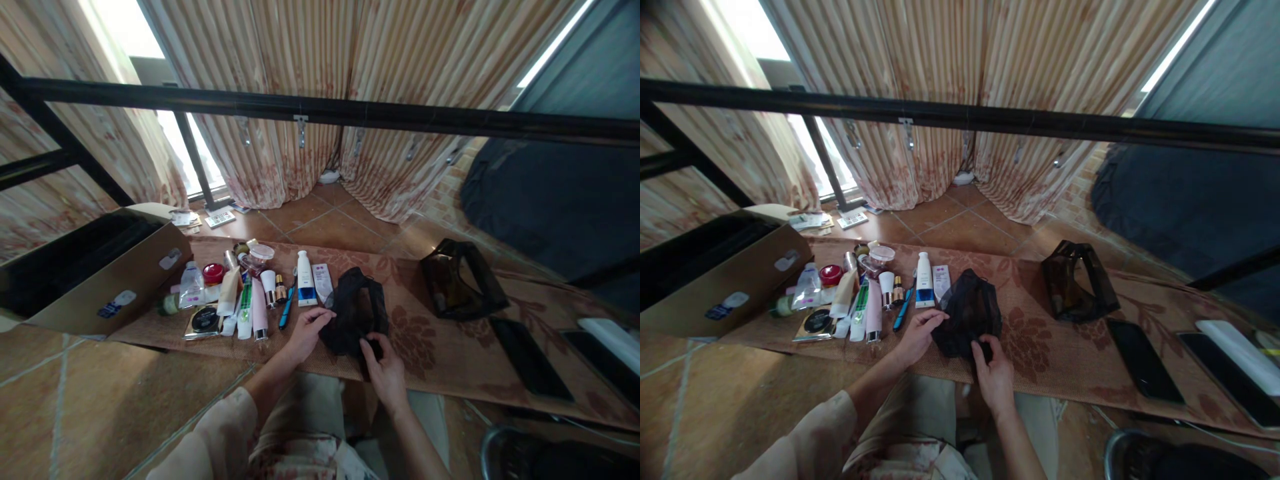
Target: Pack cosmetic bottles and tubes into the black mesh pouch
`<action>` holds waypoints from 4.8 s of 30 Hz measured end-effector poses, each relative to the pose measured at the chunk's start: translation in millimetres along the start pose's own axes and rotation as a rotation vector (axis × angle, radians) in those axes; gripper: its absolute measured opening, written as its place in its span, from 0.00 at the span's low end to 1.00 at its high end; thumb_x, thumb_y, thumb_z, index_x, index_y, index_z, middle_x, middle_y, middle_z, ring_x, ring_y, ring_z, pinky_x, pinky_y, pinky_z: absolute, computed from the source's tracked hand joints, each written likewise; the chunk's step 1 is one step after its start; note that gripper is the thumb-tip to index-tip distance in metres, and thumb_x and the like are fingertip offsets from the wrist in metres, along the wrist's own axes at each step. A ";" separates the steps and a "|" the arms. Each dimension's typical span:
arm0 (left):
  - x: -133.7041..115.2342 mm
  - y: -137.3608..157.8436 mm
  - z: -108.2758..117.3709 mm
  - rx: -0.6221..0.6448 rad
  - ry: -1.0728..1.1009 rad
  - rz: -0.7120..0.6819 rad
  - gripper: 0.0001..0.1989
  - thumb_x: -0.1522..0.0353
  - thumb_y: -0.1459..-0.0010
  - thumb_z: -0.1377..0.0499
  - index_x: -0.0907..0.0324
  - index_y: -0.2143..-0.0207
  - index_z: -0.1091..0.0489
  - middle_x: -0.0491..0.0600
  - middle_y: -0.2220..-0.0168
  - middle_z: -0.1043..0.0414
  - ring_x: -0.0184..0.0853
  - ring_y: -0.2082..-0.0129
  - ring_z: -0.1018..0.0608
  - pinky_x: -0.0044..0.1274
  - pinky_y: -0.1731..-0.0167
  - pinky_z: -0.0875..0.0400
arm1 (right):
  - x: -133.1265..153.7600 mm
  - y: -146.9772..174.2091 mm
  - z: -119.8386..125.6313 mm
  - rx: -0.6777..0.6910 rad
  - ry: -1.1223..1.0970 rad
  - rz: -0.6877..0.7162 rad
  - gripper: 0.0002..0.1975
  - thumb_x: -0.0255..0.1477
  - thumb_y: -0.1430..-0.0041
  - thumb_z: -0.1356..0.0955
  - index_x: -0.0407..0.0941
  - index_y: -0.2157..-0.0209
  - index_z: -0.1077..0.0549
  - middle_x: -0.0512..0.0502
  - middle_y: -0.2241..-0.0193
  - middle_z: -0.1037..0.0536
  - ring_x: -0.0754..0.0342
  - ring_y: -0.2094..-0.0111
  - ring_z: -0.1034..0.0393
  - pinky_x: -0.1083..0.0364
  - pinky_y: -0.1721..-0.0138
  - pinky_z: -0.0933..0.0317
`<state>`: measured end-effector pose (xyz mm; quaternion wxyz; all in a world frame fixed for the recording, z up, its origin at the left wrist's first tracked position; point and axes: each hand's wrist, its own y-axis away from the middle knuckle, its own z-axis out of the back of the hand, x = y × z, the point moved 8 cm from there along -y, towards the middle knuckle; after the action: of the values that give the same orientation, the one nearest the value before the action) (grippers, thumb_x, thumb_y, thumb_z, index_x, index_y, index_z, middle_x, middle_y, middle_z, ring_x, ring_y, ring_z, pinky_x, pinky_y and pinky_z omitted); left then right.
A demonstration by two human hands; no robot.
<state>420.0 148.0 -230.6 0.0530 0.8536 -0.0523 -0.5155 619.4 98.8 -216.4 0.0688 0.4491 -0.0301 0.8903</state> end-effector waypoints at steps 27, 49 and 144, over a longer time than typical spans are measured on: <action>-2.2 0.5 -0.4 -0.013 -0.025 0.010 0.13 0.60 0.56 0.31 0.60 0.72 0.21 0.48 0.70 0.24 0.32 0.68 0.28 0.23 0.64 0.37 | 4.9 2.4 2.9 0.000 0.012 0.041 0.15 0.39 0.41 0.41 0.45 0.62 0.31 0.56 0.83 0.35 0.56 0.83 0.42 0.57 0.77 0.48; 3.6 -1.9 2.8 0.012 -0.046 0.016 0.13 0.60 0.54 0.33 0.60 0.70 0.21 0.48 0.69 0.24 0.33 0.68 0.28 0.24 0.65 0.37 | 5.4 2.4 2.6 0.012 -0.028 0.024 0.14 0.41 0.41 0.40 0.46 0.63 0.31 0.60 0.86 0.44 0.58 0.85 0.47 0.58 0.80 0.52; -15.3 17.5 -11.3 0.170 -0.005 0.044 0.20 0.65 0.55 0.32 0.60 0.58 0.25 0.50 0.62 0.24 0.35 0.63 0.25 0.25 0.60 0.34 | 9.8 4.9 10.7 -0.069 -0.168 0.051 0.19 0.45 0.41 0.38 0.44 0.61 0.28 0.46 0.68 0.24 0.52 0.68 0.31 0.55 0.66 0.38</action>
<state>422.3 133.3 -209.4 -0.0085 0.8525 -0.1146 -0.5100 621.5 93.6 -202.2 0.0590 0.5189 -0.0778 0.8493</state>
